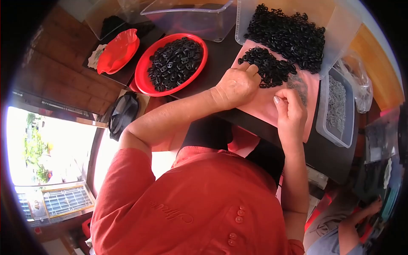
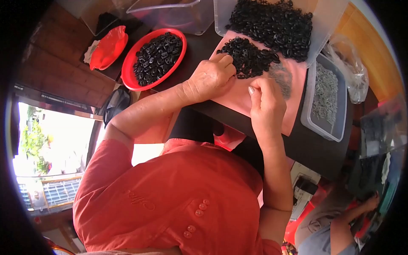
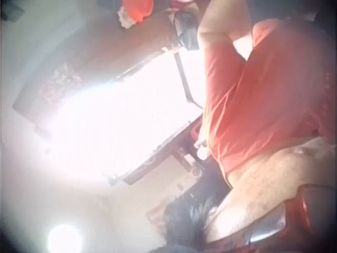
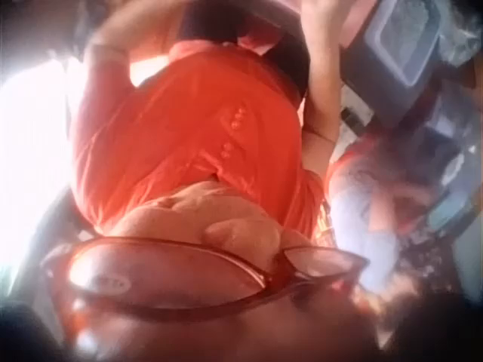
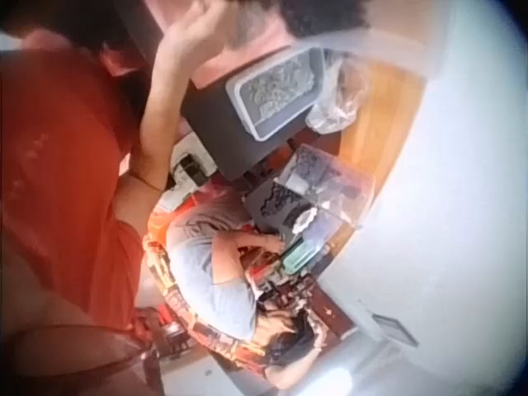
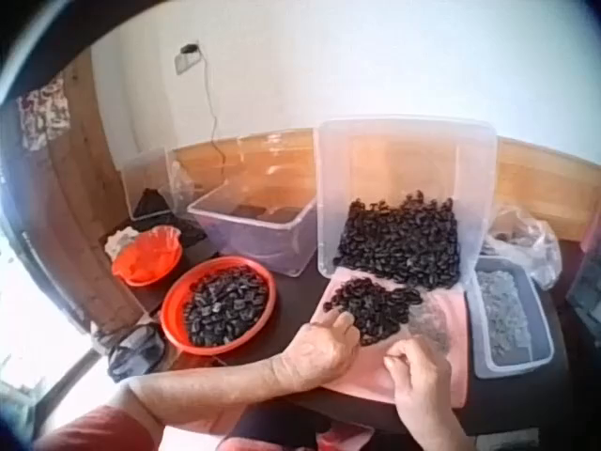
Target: The person assembles small black plastic components by hand at a workshop table.
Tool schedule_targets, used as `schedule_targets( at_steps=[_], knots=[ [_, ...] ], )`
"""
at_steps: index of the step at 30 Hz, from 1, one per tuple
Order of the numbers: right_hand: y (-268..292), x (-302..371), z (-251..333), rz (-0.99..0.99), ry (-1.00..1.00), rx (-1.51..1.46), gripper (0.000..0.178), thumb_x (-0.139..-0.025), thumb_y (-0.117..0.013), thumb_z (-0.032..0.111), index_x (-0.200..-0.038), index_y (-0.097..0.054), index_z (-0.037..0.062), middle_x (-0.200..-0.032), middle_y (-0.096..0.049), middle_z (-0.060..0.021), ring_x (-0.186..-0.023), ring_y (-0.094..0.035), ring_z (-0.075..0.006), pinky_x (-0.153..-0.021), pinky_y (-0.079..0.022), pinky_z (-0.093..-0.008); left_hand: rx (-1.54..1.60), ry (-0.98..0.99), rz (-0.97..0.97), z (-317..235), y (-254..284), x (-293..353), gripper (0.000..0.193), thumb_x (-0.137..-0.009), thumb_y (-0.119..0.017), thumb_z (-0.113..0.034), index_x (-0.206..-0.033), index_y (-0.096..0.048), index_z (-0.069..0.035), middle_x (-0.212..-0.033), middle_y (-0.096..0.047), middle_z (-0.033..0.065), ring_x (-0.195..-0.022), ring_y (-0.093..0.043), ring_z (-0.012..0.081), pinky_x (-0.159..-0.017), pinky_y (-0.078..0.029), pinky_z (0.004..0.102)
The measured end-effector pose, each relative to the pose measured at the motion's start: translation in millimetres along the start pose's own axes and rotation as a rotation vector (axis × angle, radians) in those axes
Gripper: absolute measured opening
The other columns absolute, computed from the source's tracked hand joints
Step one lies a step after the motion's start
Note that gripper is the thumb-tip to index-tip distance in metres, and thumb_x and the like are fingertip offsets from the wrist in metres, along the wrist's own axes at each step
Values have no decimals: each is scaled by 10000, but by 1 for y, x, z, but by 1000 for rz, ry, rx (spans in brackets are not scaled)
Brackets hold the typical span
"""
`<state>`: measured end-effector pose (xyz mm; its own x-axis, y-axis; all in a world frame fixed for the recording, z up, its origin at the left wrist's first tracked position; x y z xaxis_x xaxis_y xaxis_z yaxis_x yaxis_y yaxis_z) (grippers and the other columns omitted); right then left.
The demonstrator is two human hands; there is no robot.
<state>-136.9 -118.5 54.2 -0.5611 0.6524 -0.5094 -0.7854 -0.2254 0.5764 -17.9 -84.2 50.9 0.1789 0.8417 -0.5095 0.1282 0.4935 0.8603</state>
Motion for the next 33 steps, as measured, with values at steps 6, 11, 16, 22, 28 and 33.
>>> schedule_targets(
  at_steps=[6, 11, 16, 22, 28, 33],
  knots=[
    [4, 9, 3, -77, -18, -336, 75, -859, -647, -27, -885, -588, 12, -750, -608, -64, -624, -574, -151, -576, -454, -282, -61, 10, 75, 12, -9, -1, 89, -749, -593, -122, -781, -623, -45, -863, -585, 126, -829, -619, 292, -703, -536, 380],
    [6, 15, -12, -104, -52, -361, 63, -867, -653, -16, -900, -605, 9, -738, -610, -44, -630, -565, -111, -578, -448, -255, -102, -74, 70, 1, -5, -2, 82, -759, -618, -94, -807, -636, -30, -854, -607, 145, -815, -626, 288, -691, -539, 374],
    [9, 19, -14, -162, -91, -471, 53, -883, -657, 1, -905, -609, 9, -758, -614, -18, -668, -564, -89, -617, -453, -236, 1053, 569, 135, 13, 0, 11, 97, -864, -663, -62, -902, -650, 26, -779, -627, 80, -666, -604, 124, -528, -500, 290],
    [-2, 16, -3, -106, -84, -579, 15, -934, -585, -19, -936, -589, -5, -835, -589, 0, -748, -555, -64, -685, -456, -198, 1616, 827, 79, -10, -22, 34, 101, -910, -633, -43, -931, -626, 56, -764, -653, 92, -622, -629, 129, -431, -470, 223],
    [-7, 20, -7, -86, -97, -582, 20, -940, -576, -22, -942, -590, -8, -849, -589, -1, -754, -555, -67, -683, -461, -205, 1598, 836, 79, -7, -27, 44, 98, -912, -630, -45, -937, -625, 50, -768, -652, 92, -617, -626, 128, -443, -475, 223],
    [-6, 21, 0, -102, -37, -434, 15, -937, -587, -16, -943, -590, -2, -834, -586, -5, -729, -544, -75, -668, -453, -216, 1575, 839, 57, -9, -24, 48, 100, -918, -623, -52, -943, -623, 45, -765, -648, 86, -621, -622, 124, -452, -476, 222]
  ],
)
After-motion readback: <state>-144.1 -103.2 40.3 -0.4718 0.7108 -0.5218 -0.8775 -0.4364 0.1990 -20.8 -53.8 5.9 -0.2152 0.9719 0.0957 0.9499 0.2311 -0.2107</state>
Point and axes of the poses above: each hand's wrist, its own x-axis away from the middle knuckle, its own y-axis out of the back of the hand, z = x × y, the point moved 10 cm from there along -x, towards the middle knuckle
